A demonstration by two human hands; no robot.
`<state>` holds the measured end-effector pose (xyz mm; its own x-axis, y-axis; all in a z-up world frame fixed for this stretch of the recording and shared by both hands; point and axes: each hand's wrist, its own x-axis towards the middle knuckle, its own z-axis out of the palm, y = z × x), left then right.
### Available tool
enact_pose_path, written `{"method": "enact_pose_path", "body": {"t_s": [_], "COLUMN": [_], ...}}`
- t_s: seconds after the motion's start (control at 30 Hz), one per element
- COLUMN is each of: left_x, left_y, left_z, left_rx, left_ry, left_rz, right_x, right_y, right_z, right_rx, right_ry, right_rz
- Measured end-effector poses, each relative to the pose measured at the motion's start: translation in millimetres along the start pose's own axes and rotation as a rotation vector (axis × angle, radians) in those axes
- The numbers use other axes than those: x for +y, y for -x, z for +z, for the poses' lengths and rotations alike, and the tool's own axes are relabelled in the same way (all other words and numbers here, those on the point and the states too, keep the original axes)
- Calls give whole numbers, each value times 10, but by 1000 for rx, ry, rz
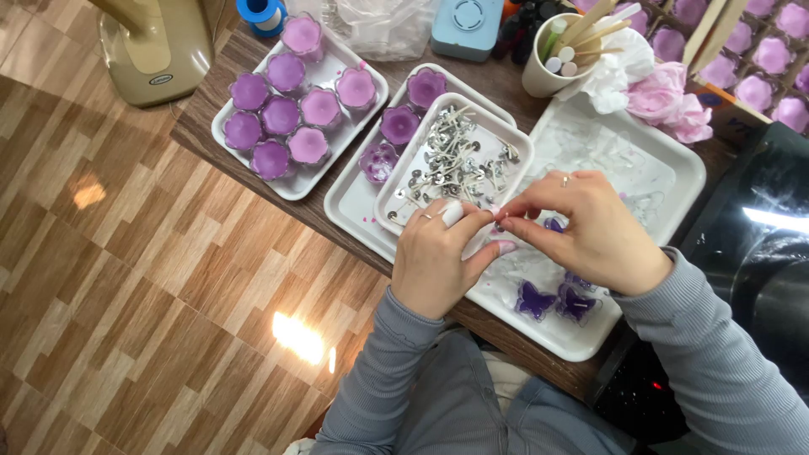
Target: Making purple butterfly-shaped candles by pouring melted wax into molds and preparing wicks.
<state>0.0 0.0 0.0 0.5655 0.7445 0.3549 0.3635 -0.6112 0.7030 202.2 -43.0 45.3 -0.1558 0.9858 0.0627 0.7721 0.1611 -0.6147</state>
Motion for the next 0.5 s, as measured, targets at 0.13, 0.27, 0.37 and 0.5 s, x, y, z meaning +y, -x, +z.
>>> {"method": "enact_pose_path", "body": {"t_s": [0.13,0.27,0.37,0.5], "left_x": [87,217,309,350], "left_y": [68,83,98,168], "left_z": [39,47,54,145], "left_rx": [29,22,12,-11], "left_ry": [21,32,32,12], "left_rz": [2,59,99,120], "right_x": [-123,-188,-223,-250], "right_y": [141,330,491,692], "right_z": [-100,-156,-167,-165], "right_rx": [29,44,74,111], "right_ry": [-89,-83,-5,84], "right_rz": [59,93,87,127]}}
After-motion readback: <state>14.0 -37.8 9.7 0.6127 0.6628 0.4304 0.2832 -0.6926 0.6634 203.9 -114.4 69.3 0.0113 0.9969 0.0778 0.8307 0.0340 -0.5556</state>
